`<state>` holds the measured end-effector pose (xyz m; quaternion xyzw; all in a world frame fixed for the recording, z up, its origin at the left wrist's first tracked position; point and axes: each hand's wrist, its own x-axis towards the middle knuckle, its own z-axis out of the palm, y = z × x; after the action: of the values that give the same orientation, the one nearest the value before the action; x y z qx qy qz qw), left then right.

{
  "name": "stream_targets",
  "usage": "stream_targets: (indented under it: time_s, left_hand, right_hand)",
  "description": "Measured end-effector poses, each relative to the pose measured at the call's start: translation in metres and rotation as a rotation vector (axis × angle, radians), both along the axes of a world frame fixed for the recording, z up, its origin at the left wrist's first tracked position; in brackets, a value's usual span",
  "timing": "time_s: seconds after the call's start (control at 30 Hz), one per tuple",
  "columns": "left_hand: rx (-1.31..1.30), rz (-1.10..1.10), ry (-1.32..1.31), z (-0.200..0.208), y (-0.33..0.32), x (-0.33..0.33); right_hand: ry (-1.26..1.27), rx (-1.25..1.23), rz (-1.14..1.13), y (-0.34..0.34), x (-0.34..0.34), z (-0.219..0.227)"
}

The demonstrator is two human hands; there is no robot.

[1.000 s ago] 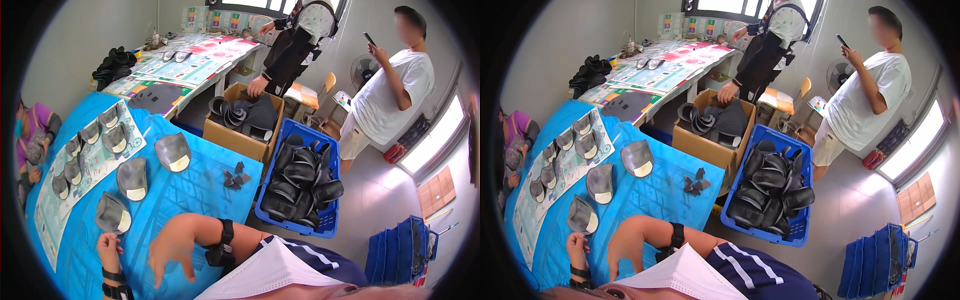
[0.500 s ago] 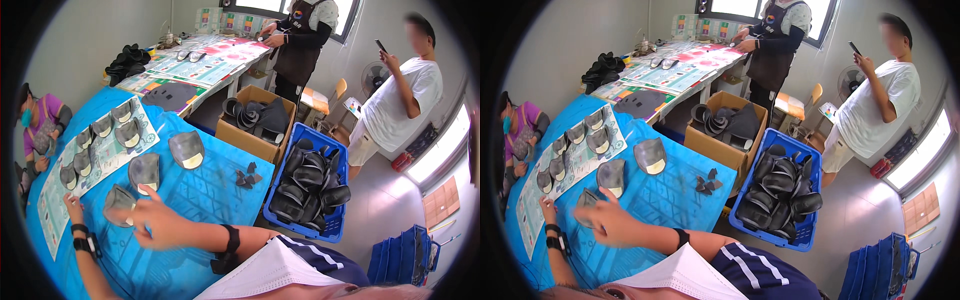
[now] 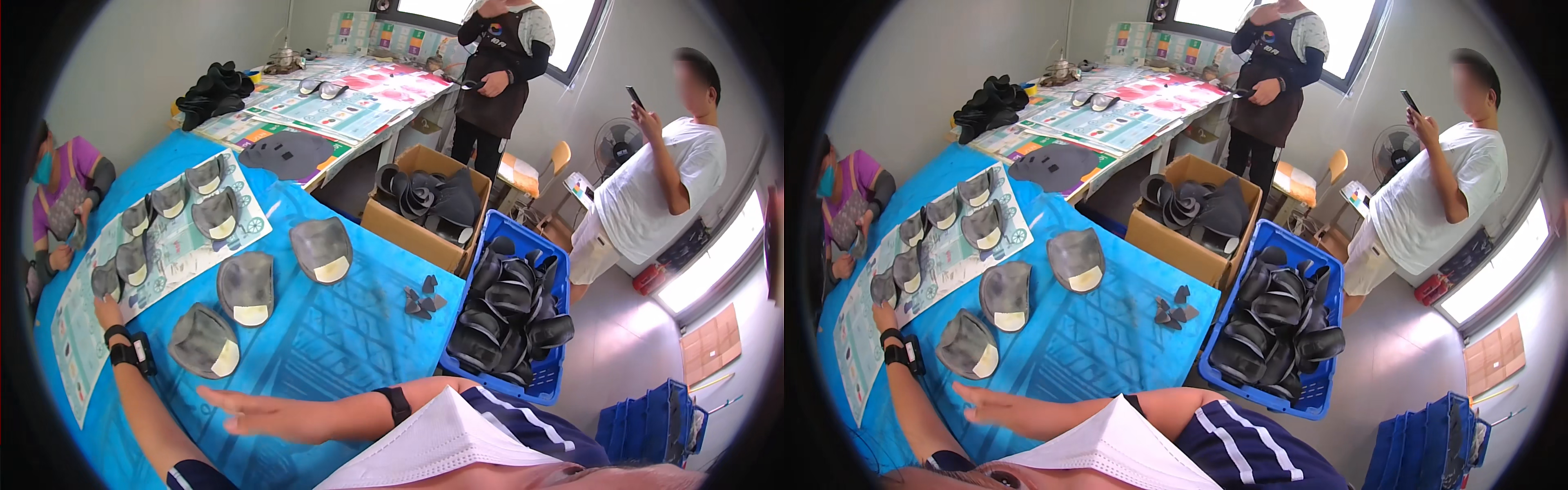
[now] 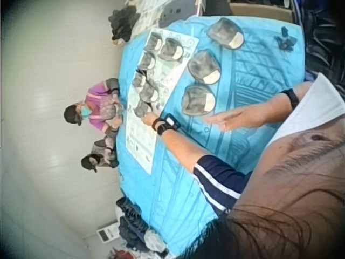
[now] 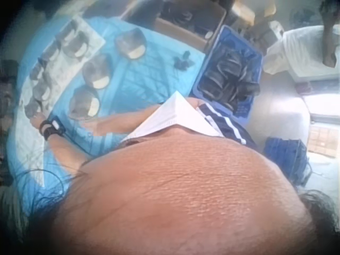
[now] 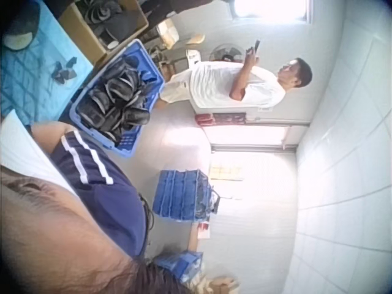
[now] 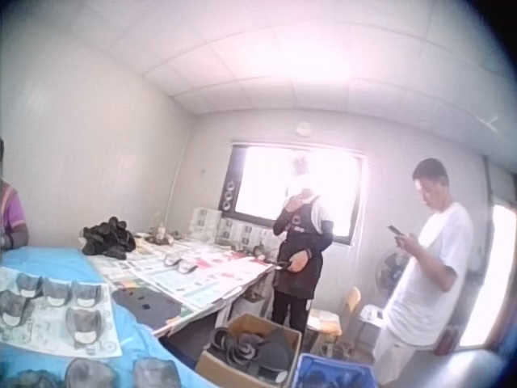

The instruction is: The person is inspecting and arranging black shoe heel or toe components on a blue-covered table in a manufacturing setting.

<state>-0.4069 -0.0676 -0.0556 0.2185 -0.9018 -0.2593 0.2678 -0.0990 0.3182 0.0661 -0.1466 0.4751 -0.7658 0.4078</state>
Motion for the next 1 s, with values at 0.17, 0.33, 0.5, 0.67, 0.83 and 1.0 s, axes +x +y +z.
stream_targets:
  time_s: [0.17, 0.33, 0.5, 0.67, 0.83, 1.0]
  left_hand:
    - [-0.03, 0.021, -0.044, 0.004, 0.026, -0.009]
    - [-0.062, 0.095, -0.08, 0.0, 0.023, -0.006]
    - [-0.09, 0.169, -0.099, 0.003, 0.018, -0.005]
    - [-0.119, 0.251, -0.118, 0.004, 0.007, 0.001]
    - [-0.107, 0.196, -0.114, 0.008, 0.023, -0.008]
    - [-0.087, 0.107, -0.125, 0.001, 0.03, -0.012]
  right_hand:
    - [1.298, 0.444, -0.259, -0.032, 0.002, -0.045]
    - [1.581, 0.339, -0.304, -0.041, 0.009, -0.064]
    - [1.643, 0.346, -0.24, -0.04, 0.012, -0.067]
    - [1.655, 0.321, -0.17, -0.042, 0.014, -0.069]
    - [1.673, 0.358, -0.182, -0.035, 0.012, -0.07]
    - [1.781, 0.293, -0.38, -0.046, 0.013, -0.073]
